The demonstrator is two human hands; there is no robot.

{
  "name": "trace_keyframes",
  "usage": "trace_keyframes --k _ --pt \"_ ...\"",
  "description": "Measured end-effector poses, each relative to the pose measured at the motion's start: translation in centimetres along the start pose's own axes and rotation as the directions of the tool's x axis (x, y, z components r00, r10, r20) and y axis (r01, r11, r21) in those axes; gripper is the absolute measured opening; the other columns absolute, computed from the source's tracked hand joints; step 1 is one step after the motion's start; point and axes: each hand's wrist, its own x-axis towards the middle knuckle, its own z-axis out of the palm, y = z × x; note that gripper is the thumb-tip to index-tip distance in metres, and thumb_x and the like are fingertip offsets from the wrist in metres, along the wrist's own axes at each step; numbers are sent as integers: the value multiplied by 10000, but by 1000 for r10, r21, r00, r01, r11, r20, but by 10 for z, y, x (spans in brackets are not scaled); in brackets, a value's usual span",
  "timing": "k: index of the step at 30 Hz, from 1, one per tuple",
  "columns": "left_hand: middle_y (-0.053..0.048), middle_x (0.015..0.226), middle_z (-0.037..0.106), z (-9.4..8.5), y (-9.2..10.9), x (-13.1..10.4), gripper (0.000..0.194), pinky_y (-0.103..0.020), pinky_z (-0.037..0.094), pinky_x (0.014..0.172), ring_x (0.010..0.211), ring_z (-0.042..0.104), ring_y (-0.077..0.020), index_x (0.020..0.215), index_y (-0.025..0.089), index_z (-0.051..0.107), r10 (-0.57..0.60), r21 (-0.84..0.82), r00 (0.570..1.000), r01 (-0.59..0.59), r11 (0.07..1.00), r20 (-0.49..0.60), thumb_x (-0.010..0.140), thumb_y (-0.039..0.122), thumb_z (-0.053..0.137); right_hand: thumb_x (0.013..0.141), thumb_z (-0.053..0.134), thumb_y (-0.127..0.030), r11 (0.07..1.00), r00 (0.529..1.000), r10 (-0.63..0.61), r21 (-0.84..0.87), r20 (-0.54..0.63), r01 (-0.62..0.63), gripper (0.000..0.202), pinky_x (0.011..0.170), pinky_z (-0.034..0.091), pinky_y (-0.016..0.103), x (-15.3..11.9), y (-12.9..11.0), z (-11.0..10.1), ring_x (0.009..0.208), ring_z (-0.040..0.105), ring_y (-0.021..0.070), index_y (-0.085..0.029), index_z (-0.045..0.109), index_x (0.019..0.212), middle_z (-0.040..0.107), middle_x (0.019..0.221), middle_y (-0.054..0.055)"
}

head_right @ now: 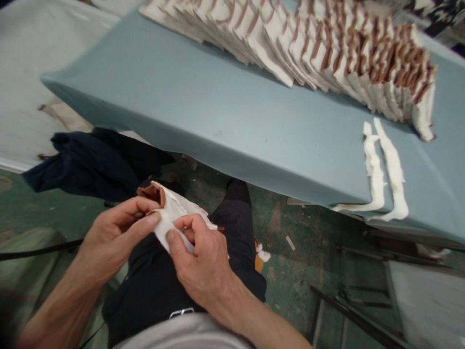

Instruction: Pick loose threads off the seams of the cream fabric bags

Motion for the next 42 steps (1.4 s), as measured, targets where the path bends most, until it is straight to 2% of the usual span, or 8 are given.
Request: trace_keyframes --k 5,9,13,19,24,33,39,42 --pt "-10 761 677 -4 5 10 193 -230 462 584 649 564 -154 786 197 725 48 -49 999 -49 998 -21 823 382 769 1014 562 -348 994 998 -54 -96 44 58 179 462 286 241 -24 5 -14 432 459 97 -220 645 921 542 530 -81" --pt "-18 752 692 -12 15 13 172 -237 469 578 651 580 -171 772 206 735 84 -38 996 -83 996 28 813 368 778 973 652 -266 913 956 -288 -285 53 291 110 490 401 231 -38 8 -44 471 606 113 -226 670 872 665 583 -53" --pt "-5 711 690 -18 25 11 138 -226 469 561 626 590 -171 796 230 765 134 20 981 -138 990 143 841 360 776 975 658 -232 826 861 -494 -376 -124 419 32 578 552 258 -18 -7 -73 607 714 157 -244 673 950 769 735 -5" --pt "-6 708 677 -22 40 2 168 -226 492 547 629 607 -182 716 242 751 214 61 954 -231 971 209 862 325 754 935 626 -176 610 622 -771 -123 136 783 303 1111 562 420 45 -26 -61 1253 722 238 -225 658 1233 798 1266 103" --pt "6 729 724 -30 40 -6 170 -205 495 565 631 641 -166 730 257 761 204 133 958 -233 963 202 886 322 736 879 644 -210 530 519 -794 -59 317 846 257 1077 532 422 68 -34 -47 1070 732 223 -251 674 1131 810 1040 30" --pt "26 655 699 -32 29 1 194 -183 458 529 588 617 -141 736 243 765 181 122 942 -222 967 281 902 341 736 1031 608 -235 574 576 -676 -161 460 803 148 746 530 264 64 -40 -61 824 775 153 -245 752 1000 837 936 14" --pt "35 658 677 -34 28 2 202 -163 468 559 611 603 -122 724 212 740 115 159 939 -174 972 323 897 303 686 1093 602 -245 375 407 -784 -164 470 912 162 786 584 211 67 -29 -58 898 826 139 -177 749 1087 861 1032 51" --pt "33 681 691 -35 25 1 196 -160 484 578 630 613 -120 738 206 748 107 148 944 -160 976 313 892 305 679 1106 592 -247 345 400 -778 -203 484 916 168 791 593 198 67 -26 -56 922 828 130 -180 745 1117 862 1052 44"
